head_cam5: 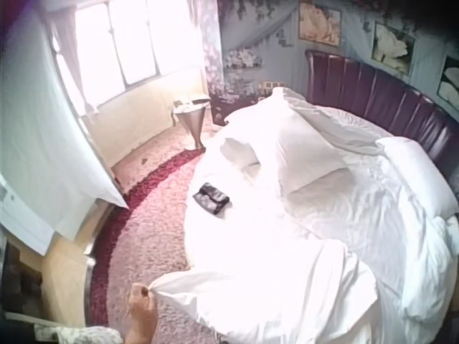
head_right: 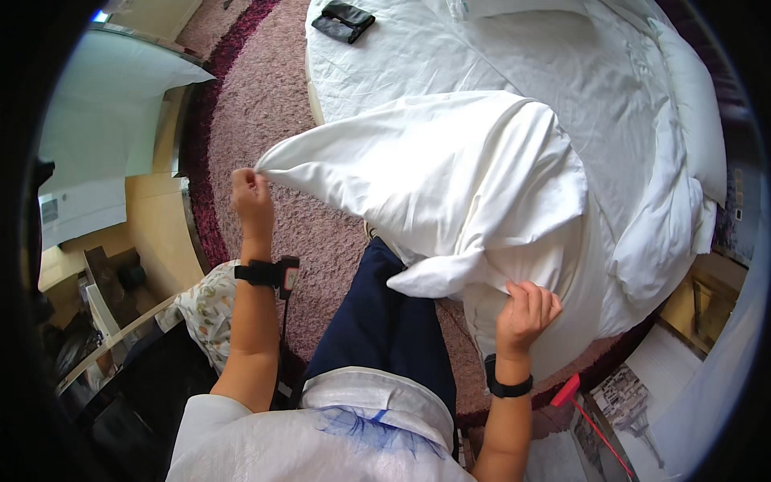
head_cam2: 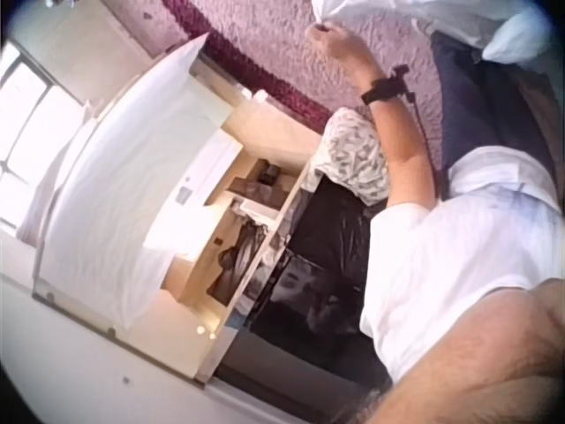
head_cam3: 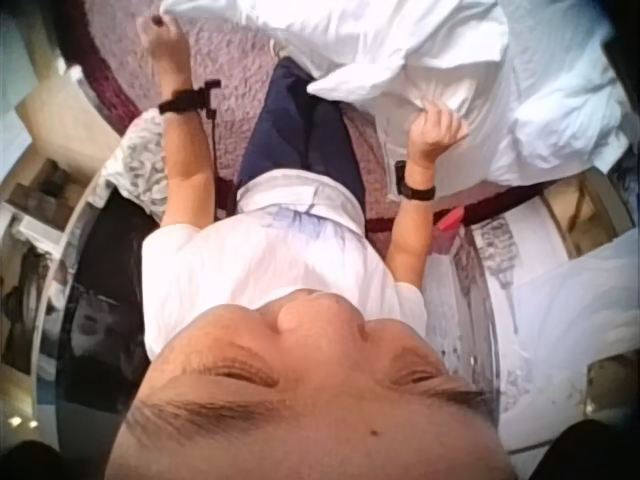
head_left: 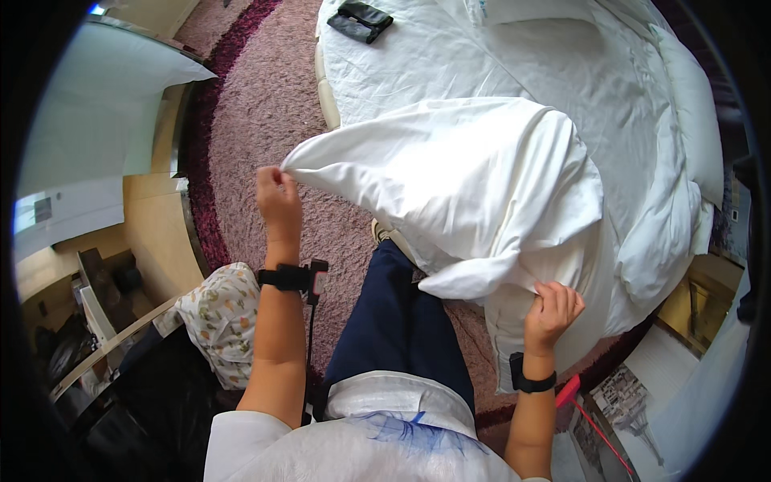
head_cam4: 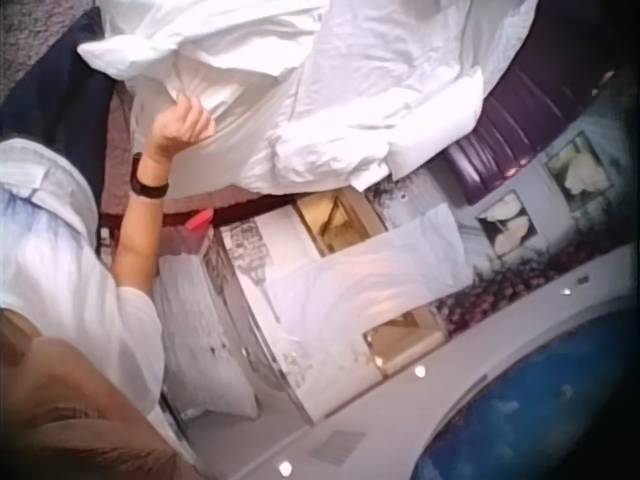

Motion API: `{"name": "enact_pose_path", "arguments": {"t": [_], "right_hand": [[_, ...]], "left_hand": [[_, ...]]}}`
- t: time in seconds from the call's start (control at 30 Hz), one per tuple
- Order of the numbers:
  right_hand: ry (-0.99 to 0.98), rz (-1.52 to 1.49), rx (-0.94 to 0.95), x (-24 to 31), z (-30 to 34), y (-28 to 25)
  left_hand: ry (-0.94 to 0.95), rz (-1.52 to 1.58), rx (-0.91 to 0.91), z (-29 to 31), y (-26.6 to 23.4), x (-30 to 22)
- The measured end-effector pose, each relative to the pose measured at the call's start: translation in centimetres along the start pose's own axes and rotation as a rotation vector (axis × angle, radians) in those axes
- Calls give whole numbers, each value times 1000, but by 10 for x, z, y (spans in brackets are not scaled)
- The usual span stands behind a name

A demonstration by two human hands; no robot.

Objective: The person smooths a large wallpaper featuring the Eiffel Tower using a squeegee tool, then places the tool on a round bed and arranges the pillows and duvet.

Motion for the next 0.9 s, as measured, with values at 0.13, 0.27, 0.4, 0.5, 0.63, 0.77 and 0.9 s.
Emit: {"name": "enact_pose_path", "arguments": {"t": [0.13, 0.27, 0.4, 0.5, 0.63, 0.77, 0.9], "right_hand": [[-10, -50, -13, 19, -6, 25], [-16, -70, 24, 29, -3, 39], [-32, -68, 65, 37, 1, 46], [-55, -78, 79, 47, 2, 53], [-68, -123, 105, 57, 1, 67], [-64, -136, 96, 62, 3, 70], [-68, -133, 87, 64, 2, 67]], "left_hand": [[407, 12, 12, 45, 26, -35], [344, 107, 347, 114, 54, -56], [194, 187, 337, 133, 70, -64], [234, 135, 321, 126, 85, -55], [399, 42, 361, 125, 104, -39], [330, 190, 335, 121, 100, -47], [352, 192, 332, 130, 94, -60]]}}
Point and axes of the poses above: each hand's wrist, its own z-axis away from the middle knuckle, its own y-axis out of the palm, x = y × z, the point moved 3 cm from there along -z, towards the middle knuckle, and after that the axes turned 7 degrees about -y, right-handed, at the moved point
